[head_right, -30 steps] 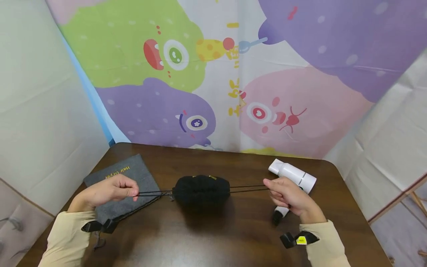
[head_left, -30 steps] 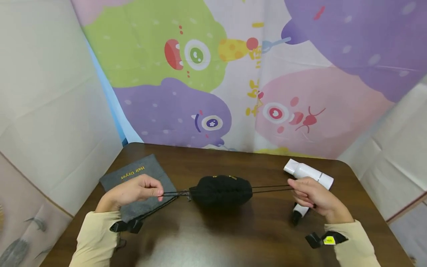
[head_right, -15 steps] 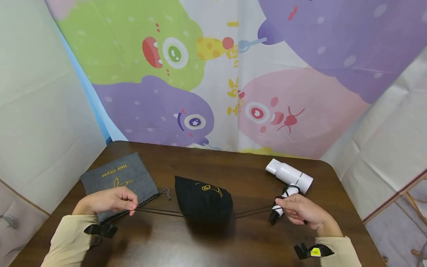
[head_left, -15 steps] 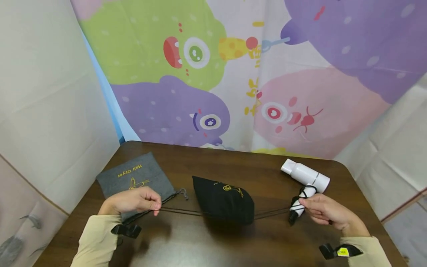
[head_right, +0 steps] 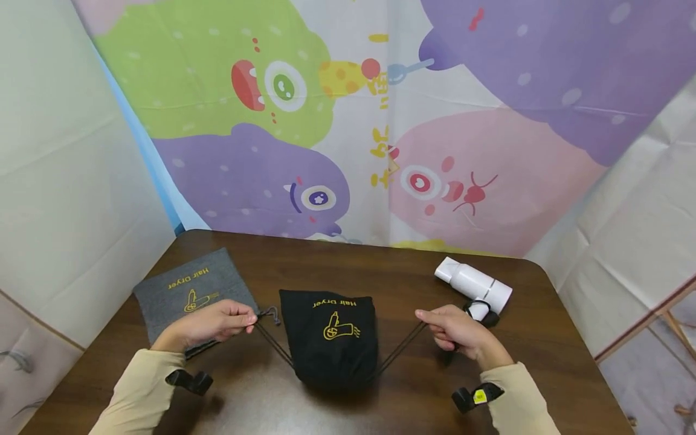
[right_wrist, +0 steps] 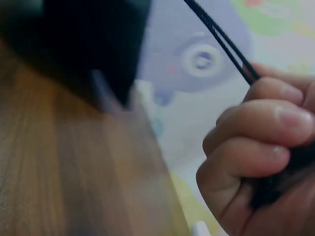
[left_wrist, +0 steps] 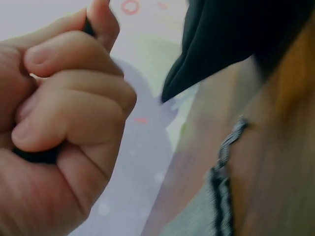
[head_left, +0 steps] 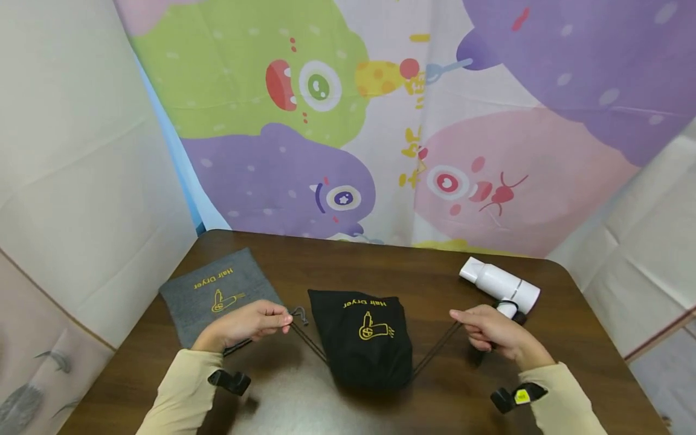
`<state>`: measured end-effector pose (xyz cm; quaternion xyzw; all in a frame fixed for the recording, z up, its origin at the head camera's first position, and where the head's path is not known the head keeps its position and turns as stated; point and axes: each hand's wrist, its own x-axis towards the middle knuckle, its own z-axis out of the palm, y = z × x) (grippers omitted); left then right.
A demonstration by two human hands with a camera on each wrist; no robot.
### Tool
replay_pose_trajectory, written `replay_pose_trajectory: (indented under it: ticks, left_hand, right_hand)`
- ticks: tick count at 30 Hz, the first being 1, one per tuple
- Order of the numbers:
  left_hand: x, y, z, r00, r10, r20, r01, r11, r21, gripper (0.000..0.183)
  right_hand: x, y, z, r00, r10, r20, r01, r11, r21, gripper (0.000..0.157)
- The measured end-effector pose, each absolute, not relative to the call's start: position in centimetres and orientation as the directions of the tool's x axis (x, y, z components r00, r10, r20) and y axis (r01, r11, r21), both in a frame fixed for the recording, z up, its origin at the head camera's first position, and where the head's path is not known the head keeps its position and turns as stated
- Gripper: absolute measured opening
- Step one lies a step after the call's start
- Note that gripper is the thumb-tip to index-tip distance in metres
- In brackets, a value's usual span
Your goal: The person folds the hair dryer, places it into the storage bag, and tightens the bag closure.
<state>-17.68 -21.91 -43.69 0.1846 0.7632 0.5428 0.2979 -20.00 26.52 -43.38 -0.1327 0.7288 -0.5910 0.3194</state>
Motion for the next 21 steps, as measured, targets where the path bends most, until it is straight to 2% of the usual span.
replay_pose_trajectory:
  ticks: [3, 5, 10, 16, 21]
  left_hand:
    - [-18.0, -20.5, -44.5, -0.785, 0.565, -0.254, -0.059, 0.34, 0.939, 0.033]
    - [-18.1, -19.5, -45.0, -0.805, 0.542, -0.242, -0.051, 0.344, 0.938, 0.036]
    - [-18.1, -17.4, -45.6, -0.858, 0.455, -0.239, -0.07, 0.357, 0.931, 0.038]
    - [-18.3, -15.4, -46.5, -0.879, 0.397, -0.266, -0.151, 0.297, 0.943, 0.03]
    - [-18.5, -14.1, -47.1, -0.901, 0.336, -0.273, -0.167, 0.313, 0.935, 0.029]
  right_hand:
    - [-20.8, 24.4, -43.9, -0.792, -0.505, -0.342, 0.18, 0.342, -0.922, 0.05]
    - [-21.2, 23.0, -44.1, -0.806, -0.476, -0.351, 0.183, 0.363, -0.914, 0.052]
    - [-21.9, 20.0, -44.8, -0.834, -0.428, -0.349, 0.223, 0.318, -0.921, 0.051]
    - [-22.0, 17.7, -45.7, -0.865, -0.376, -0.331, 0.238, 0.274, -0.932, 0.042]
    - [-22.1, 16.4, -46.3, -0.869, -0.371, -0.327, 0.237, 0.269, -0.934, 0.038]
